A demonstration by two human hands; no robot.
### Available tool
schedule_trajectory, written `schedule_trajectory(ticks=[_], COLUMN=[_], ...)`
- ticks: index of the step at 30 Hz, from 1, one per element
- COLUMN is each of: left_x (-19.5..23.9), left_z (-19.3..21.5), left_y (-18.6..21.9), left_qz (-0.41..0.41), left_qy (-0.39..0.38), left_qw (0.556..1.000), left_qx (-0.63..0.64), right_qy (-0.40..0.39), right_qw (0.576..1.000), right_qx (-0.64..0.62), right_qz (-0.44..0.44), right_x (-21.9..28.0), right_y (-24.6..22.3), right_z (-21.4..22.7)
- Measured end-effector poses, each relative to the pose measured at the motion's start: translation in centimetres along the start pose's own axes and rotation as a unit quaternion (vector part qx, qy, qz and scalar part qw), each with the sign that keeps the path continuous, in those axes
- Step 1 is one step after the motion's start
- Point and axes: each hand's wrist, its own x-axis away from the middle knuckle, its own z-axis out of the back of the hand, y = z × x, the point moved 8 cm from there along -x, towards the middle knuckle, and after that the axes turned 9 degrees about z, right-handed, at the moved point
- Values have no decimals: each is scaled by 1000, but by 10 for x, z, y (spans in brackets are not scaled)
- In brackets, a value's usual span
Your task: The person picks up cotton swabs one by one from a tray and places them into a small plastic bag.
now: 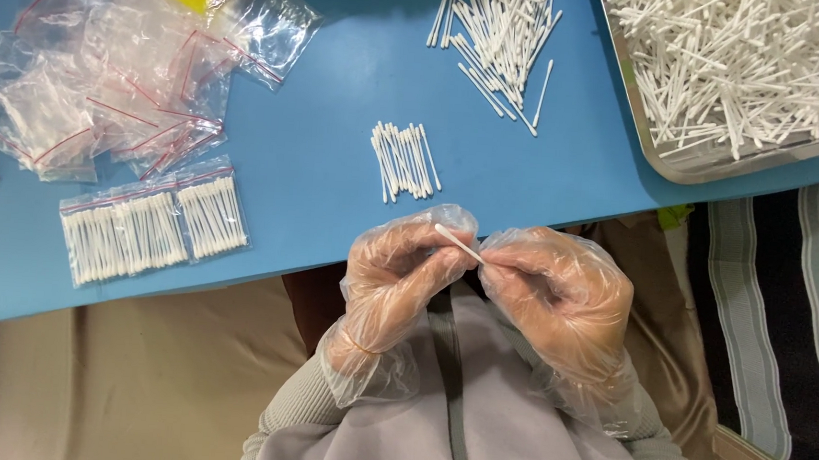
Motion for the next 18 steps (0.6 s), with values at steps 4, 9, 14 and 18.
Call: schedule_trajectory(ticks=[4,9,14,18], left_x=[1,0,-3,-12], left_z=[-2,-1,-4,-3], left_y=[2,-3,9,41], left_qz=[17,14,-19,-191], left_qy=[-20,-37,-31,17], left_qw=[1000,999,999,955], left_qx=[-16,11,-28,-226], right_qy=[-22,-17,-22,-17], right_qw=[999,999,998,991], right_qx=[-18,-24,-19,71], right_qz=[25,37,61,110], right_x=[-2,0,-8,-15], right_y=[0,-5,-7,10], right_z=[1,1,-2,-13])
